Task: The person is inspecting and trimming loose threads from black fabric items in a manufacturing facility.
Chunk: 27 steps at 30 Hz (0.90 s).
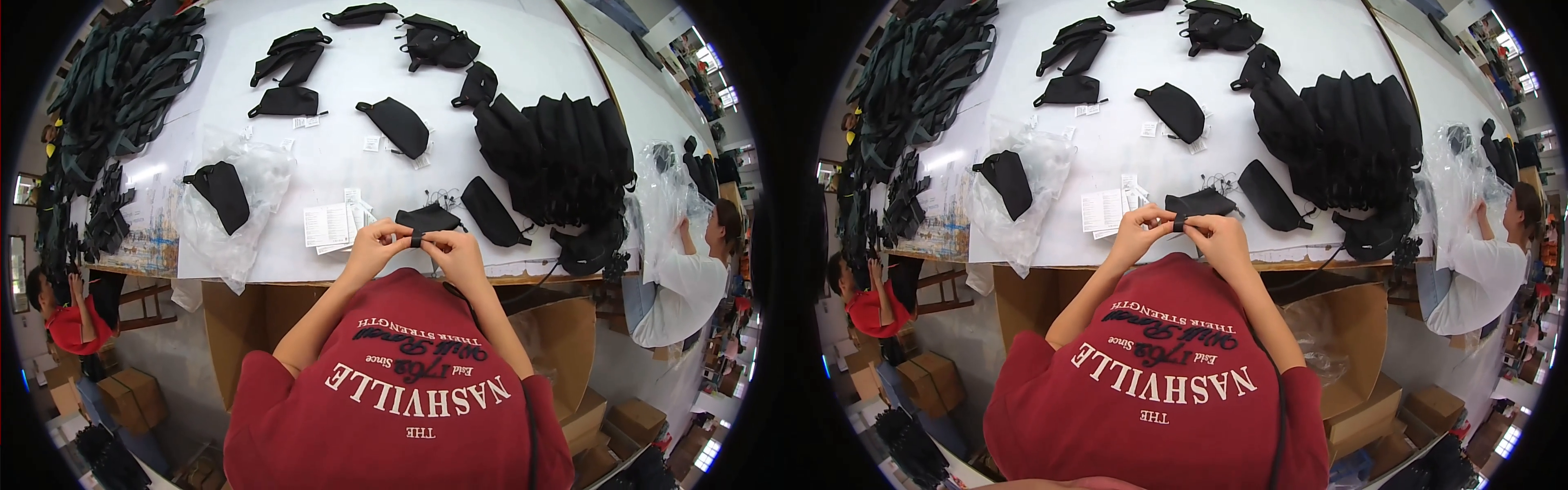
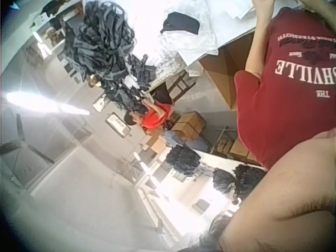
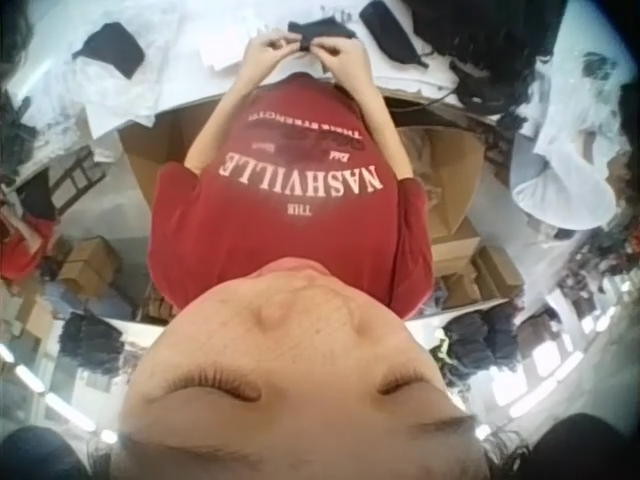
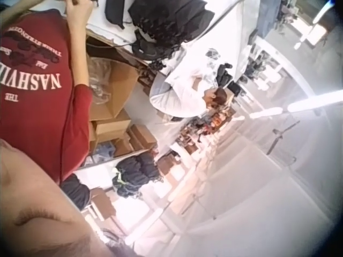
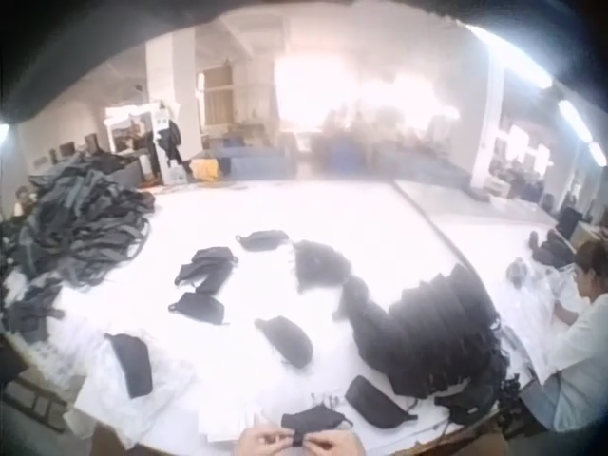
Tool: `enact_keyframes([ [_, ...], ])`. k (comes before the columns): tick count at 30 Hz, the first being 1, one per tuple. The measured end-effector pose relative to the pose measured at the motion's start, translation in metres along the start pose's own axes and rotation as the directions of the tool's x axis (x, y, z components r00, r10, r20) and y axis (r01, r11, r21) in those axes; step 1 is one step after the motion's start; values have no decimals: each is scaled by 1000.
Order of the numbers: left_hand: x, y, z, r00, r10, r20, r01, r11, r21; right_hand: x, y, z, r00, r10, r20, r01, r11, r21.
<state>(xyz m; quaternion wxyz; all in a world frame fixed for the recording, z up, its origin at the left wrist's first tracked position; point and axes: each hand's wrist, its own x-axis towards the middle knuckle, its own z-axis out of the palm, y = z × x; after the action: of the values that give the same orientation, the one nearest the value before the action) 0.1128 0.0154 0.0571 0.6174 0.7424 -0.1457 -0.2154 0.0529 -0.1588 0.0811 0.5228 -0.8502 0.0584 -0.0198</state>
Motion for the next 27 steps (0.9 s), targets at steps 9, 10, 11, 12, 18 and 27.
enact_keyframes([
  [9,-14,11,9,993,115,-31,-116,993,-37,-7,-18,-17,985,18,171,4,991,-130],
  [10,-15,14,10,992,121,-29,-122,992,-35,-9,-18,-17,985,20,171,2,991,-130],
  [11,-16,17,10,992,120,-28,-121,992,-36,-10,-18,-16,986,-12,167,37,989,-144],
  [12,-16,19,10,990,142,-18,-141,990,6,-11,-18,-16,986,-45,164,71,985,-159],
  [18,-20,35,17,951,308,-37,-296,937,187,-19,-14,-15,980,135,150,-145,988,58],
  [27,-14,11,9,988,15,153,8,989,-150,-22,-15,-22,971,145,190,-176,972,158],
])
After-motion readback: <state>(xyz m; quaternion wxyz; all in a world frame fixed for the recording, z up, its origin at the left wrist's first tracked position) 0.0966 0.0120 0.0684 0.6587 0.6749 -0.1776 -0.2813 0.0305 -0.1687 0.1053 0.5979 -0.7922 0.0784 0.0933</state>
